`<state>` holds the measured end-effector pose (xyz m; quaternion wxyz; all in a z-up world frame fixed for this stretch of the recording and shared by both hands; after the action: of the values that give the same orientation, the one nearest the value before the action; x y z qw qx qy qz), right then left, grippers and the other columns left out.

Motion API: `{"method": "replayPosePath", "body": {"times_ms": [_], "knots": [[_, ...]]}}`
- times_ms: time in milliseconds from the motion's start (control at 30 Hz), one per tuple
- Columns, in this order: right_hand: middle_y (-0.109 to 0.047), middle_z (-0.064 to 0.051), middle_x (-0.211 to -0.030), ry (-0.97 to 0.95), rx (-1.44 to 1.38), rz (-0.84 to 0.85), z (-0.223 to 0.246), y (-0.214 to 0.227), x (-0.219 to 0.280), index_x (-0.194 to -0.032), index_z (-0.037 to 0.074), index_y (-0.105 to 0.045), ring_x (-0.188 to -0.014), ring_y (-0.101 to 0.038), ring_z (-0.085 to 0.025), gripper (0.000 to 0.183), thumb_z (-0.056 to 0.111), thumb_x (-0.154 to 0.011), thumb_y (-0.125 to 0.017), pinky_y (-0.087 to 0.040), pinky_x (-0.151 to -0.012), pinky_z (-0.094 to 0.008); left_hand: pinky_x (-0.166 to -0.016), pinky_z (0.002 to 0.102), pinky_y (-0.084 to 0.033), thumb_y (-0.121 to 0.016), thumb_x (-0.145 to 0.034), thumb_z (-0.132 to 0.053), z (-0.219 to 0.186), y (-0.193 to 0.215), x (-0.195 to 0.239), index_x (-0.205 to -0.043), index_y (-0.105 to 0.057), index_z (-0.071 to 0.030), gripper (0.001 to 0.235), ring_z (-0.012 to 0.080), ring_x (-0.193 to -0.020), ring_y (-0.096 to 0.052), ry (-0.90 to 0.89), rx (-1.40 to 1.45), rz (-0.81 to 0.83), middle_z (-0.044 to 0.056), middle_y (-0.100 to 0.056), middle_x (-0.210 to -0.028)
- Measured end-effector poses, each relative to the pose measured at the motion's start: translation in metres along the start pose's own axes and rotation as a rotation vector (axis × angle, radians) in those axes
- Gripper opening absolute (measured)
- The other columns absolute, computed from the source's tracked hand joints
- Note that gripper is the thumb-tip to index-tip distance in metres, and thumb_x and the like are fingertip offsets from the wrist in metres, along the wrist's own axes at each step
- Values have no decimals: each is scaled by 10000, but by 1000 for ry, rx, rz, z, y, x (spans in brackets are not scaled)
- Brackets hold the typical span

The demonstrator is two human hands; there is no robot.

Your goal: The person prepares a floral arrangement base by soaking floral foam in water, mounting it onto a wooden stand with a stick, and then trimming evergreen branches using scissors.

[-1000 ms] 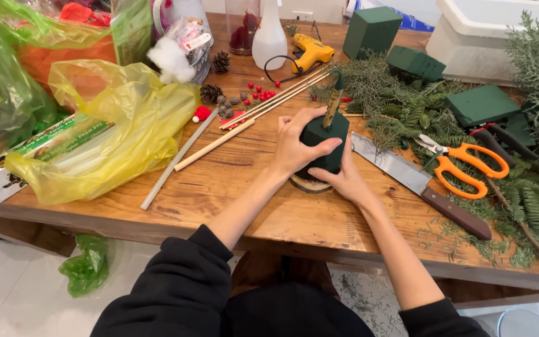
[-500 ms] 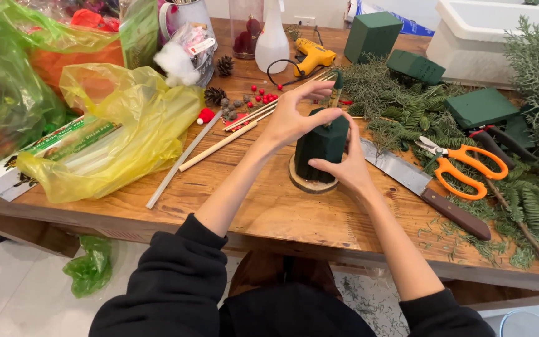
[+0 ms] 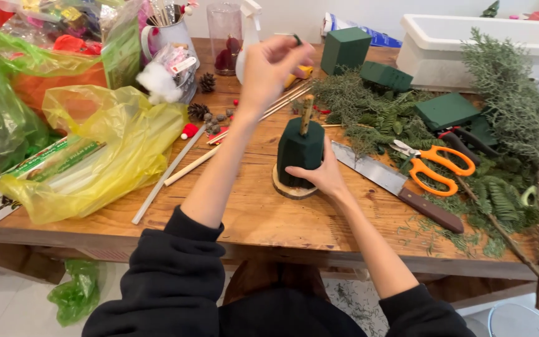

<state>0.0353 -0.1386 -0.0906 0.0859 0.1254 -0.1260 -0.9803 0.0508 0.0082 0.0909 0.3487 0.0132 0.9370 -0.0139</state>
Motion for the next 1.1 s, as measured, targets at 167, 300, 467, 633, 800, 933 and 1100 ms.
{"method": "replayPosePath", "body": {"times_ms": [167,300,467,633,800,933,1100], "knots": [[-413,-98,-1543,-24,-4,-24,7,-1,5,-1519,162,-301,-1396,-435,-297,1078,412,-619,-839,-419,-1092,-495,-777,308,-577,-766,-824,-221,50,-19,-45,-1263,-540,-128,503,151,-878,-674,211,-499,80,81,-710,-1019],[-401,-104,-1555,-28,11,-17,4,2,1,-1528,169,-289,-1412,-412,-312,1118,454,-595,-836,-399,-1101,-533,-952,408,-566,-724,-812,-361,67,-26,-55,-1474,-427,-154,755,174,-1086,-731,308,-450,162,77,-722,-1254],[-549,-159,-1396,80,-118,-97,-12,11,-2,-1397,188,-484,-1335,-502,-359,1012,231,-528,-1002,-387,-1139,-514,-1074,485,-451,-634,-920,-508,145,37,58,-1304,-616,-58,591,332,-1279,-565,465,-329,-100,195,-631,-1306],[-583,-103,-1374,112,-182,-171,-9,28,0,-1409,226,-502,-1298,-528,-260,1004,185,-538,-1000,-429,-1111,-451,-974,517,-526,-479,-1015,-545,236,27,157,-1442,-419,25,714,245,-1129,-521,898,76,-140,182,-498,-1247],[-570,-110,-1388,253,-117,-204,14,76,5,-1416,187,-479,-1305,-520,-246,954,164,-611,-991,-435,-1093,-466,-1017,742,-344,-378,-993,-673,175,-88,159,-1562,-282,-88,821,526,-1402,-327,1112,920,88,284,-330,-1556],[-573,-62,-1378,274,-53,-290,33,147,34,-1392,197,-494,-1267,-507,-175,943,145,-601,-1006,-429,-1112,-404,-1043,698,-347,-261,-1056,-585,146,-165,155,-1560,-274,-79,714,465,-1439,-305,1117,1037,175,243,-298,-1596],[-540,-38,-1414,258,112,-396,45,261,117,-1423,214,-456,-1311,-493,-162,955,142,-642,-1001,-418,-1135,-392,-1033,735,-357,-299,-1085,-458,140,-306,173,-1498,-337,-60,575,510,-1396,-352,1231,1135,333,266,-367,-1545]]}}
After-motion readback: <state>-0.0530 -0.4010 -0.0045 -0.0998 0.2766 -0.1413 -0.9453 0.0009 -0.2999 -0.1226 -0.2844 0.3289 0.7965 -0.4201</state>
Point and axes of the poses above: each hand's wrist, its own x-axis away from the middle knuckle, its own y-axis out of the back of the hand, z = x × y, the point moved 7 cm from there along -x, towards the middle knuckle
